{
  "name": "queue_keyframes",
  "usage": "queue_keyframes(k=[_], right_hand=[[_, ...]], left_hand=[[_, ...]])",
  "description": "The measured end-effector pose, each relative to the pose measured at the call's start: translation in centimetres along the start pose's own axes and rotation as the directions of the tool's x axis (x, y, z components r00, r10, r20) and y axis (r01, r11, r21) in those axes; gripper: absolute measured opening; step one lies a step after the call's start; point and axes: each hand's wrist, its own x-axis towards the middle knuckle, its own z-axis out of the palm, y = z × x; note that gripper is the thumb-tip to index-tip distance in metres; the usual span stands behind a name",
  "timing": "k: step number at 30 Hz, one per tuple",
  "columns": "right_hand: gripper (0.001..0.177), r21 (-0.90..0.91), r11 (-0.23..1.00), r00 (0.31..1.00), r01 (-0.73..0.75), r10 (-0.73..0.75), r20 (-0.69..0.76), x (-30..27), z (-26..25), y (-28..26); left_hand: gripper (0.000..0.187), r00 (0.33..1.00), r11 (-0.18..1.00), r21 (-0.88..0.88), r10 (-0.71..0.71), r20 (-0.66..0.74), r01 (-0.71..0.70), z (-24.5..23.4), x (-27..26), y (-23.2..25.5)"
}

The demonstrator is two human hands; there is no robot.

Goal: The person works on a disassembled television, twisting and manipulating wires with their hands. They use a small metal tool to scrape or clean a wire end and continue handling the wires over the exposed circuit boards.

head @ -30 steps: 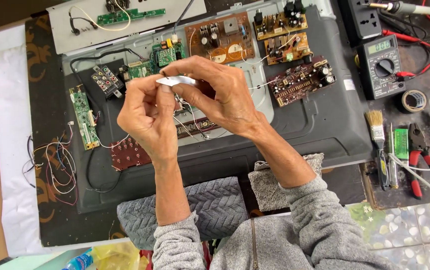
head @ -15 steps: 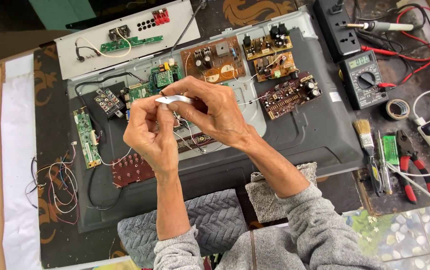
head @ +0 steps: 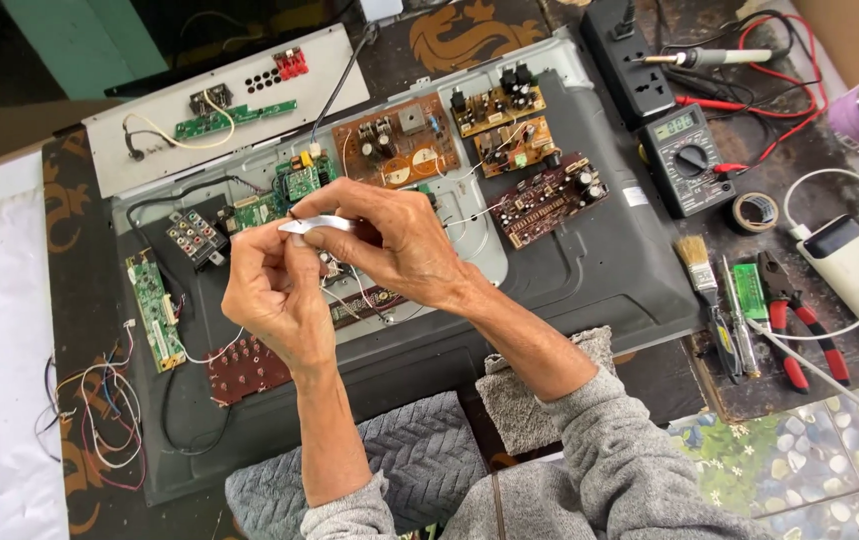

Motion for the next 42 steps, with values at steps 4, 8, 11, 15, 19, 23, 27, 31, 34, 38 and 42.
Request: queue_keyframes(k=[4,8,11,15,19,23,27,31,34,38,42], right_hand=[[0.018,0.012,1.000,1.000,-0.020,0.020,-0.005,-0.1,0.1,0.1],[0.019,0.002,1.000,1.000,-0.021,0.021,-0.008,-0.2,0.1,0.4],[0.020,-0.008,1.000,1.000,-0.028,0.028,-0.001,-0.4,0.0,0.9],[0.021,0.015,0.999,0.999,-0.044,0.044,0.001,-0.4,0.1,1.3],[0.028,0.027,0.999,0.999,-0.043,0.042,0.008,-0.2,0.3,1.0],[0.044,0.004,1.000,1.000,-0.010,0.010,0.005,-0.5,0.3,0.4],[0.040,-0.060,0.997,0.999,0.040,-0.037,0.037,-0.2,0.3,1.0],[0.039,-0.092,0.995,0.997,0.048,-0.042,0.062,0.0,0.1,0.6],[0.040,-0.118,0.991,0.996,0.059,-0.051,0.070,-0.5,0.2,1.2],[0.038,-0.159,0.985,0.993,0.074,-0.059,0.100,-0.6,0.0,1.7],[0.038,-0.155,0.986,0.993,0.062,-0.045,0.113,-0.2,-0.3,1.0]], left_hand=[[0.005,1.000,1.000,0.008,-0.007,0.002,0.007,-0.2,-0.2,-0.5],[0.005,1.000,1.000,0.009,-0.008,-0.004,0.008,-0.3,-0.4,-1.0],[0.006,1.000,0.999,0.030,-0.011,0.001,0.011,-0.4,-0.5,-1.0],[0.007,1.000,0.999,0.033,-0.011,-0.001,0.011,-0.2,-0.3,-0.7],[0.012,0.999,0.999,-0.030,-0.030,0.017,0.030,-0.3,0.2,-0.4],[0.013,0.998,0.995,-0.078,-0.063,0.017,0.064,-0.4,0.5,0.3],[0.016,0.997,0.988,-0.130,-0.082,0.000,0.081,-0.4,0.7,0.2],[0.012,0.991,0.968,-0.214,-0.135,-0.002,0.132,-0.5,0.8,-0.2],[0.014,0.990,0.967,-0.215,-0.138,0.010,0.137,-0.8,0.7,-0.7],[0.011,0.992,0.970,-0.205,-0.129,0.017,0.129,-1.0,0.8,-0.8],[0.012,0.988,0.971,-0.182,-0.153,0.028,0.155,-1.0,0.7,-0.8]])
